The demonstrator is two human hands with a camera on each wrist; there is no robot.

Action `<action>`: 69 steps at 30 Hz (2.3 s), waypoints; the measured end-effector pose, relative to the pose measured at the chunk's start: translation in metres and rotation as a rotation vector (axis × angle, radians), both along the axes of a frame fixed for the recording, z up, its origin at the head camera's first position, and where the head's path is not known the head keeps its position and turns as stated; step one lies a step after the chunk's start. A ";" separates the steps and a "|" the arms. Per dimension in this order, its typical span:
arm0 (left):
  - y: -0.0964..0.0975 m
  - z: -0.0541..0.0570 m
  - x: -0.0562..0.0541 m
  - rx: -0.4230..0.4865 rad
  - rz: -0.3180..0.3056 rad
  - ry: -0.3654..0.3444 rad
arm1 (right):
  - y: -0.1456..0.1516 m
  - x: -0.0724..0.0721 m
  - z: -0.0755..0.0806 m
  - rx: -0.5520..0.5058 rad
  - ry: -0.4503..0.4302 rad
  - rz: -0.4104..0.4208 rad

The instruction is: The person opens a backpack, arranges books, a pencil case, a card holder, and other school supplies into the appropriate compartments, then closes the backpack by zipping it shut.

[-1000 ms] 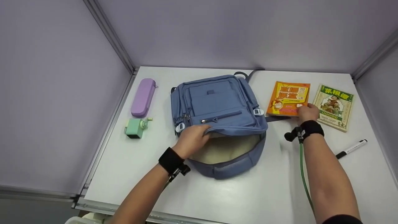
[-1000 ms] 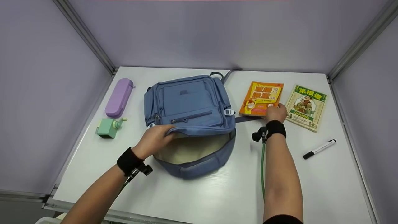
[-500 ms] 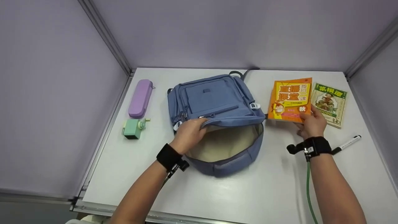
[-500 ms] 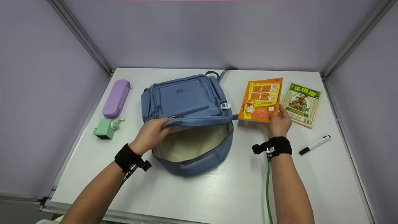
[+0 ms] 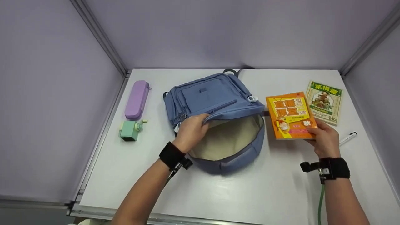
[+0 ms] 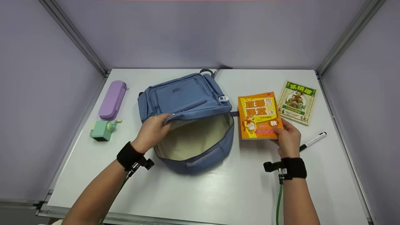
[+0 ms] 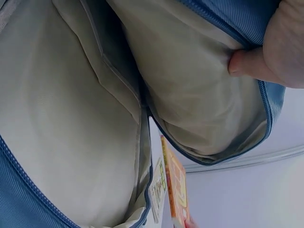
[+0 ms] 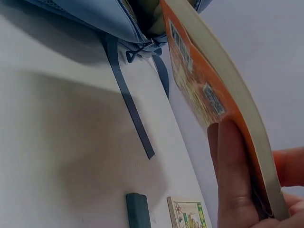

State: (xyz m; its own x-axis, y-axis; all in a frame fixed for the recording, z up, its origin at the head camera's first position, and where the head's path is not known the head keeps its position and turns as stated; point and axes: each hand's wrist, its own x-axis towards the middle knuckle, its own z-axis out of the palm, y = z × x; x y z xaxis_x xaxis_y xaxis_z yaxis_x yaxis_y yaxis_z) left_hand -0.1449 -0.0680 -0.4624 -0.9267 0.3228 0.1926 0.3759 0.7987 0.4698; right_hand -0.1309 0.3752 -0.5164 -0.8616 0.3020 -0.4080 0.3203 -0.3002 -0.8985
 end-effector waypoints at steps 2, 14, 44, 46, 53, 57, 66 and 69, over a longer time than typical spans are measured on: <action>0.002 0.001 0.000 0.001 0.009 0.005 | 0.005 0.007 0.000 -0.002 0.004 0.034; 0.010 0.003 -0.004 0.017 0.013 0.034 | 0.018 0.039 0.008 -0.051 0.014 0.294; 0.016 0.008 -0.006 0.024 -0.023 -0.004 | -0.136 -0.060 0.014 0.037 -0.074 0.640; 0.016 0.008 -0.006 0.022 -0.025 -0.003 | -0.141 -0.064 0.013 0.021 -0.082 0.632; 0.017 0.006 -0.006 0.016 -0.030 0.002 | -0.154 -0.073 0.005 0.032 -0.091 0.613; 0.017 0.006 -0.006 0.019 -0.036 -0.004 | -0.157 -0.076 -0.001 0.013 -0.076 0.614; 0.016 0.004 -0.006 0.015 -0.049 -0.013 | -0.160 -0.080 -0.007 -0.043 -0.073 0.669; 0.015 0.004 -0.006 0.010 -0.048 -0.014 | -0.161 -0.081 -0.009 -0.103 -0.037 0.670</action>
